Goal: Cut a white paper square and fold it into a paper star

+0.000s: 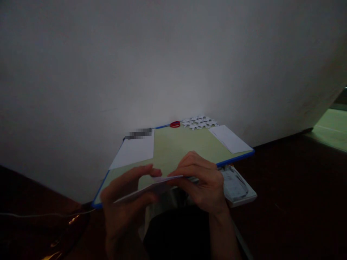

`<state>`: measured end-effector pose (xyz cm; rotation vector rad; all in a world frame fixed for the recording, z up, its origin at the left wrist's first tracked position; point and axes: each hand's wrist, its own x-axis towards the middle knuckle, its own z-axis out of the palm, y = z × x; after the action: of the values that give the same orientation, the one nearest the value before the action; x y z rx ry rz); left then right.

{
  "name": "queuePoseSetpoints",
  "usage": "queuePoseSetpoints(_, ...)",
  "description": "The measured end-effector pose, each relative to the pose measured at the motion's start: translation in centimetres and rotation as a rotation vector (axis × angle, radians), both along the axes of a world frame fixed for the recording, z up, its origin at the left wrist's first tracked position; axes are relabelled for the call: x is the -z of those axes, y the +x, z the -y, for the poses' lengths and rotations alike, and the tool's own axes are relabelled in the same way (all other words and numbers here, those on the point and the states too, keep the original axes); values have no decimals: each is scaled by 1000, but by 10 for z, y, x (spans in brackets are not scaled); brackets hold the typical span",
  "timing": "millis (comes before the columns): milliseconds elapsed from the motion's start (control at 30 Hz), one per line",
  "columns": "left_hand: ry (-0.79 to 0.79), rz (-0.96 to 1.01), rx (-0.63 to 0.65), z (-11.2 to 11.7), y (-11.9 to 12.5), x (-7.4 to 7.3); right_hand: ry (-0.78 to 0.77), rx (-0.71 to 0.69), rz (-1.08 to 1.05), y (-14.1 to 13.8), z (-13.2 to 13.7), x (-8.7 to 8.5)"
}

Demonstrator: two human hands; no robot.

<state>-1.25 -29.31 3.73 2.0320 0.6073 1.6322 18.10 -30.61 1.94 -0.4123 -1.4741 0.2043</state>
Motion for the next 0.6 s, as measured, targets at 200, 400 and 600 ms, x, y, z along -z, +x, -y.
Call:
queuePoseSetpoints(200,-8,-13,243,-5,0,1,17,3,38,4,-1,2)
queuePoseSetpoints(400,21,2,178,-7,2,5,37,97,56,5,-4,3)
queuePoseSetpoints(600,36,1,196,-5,3,0,15,43,96,5,0,-1)
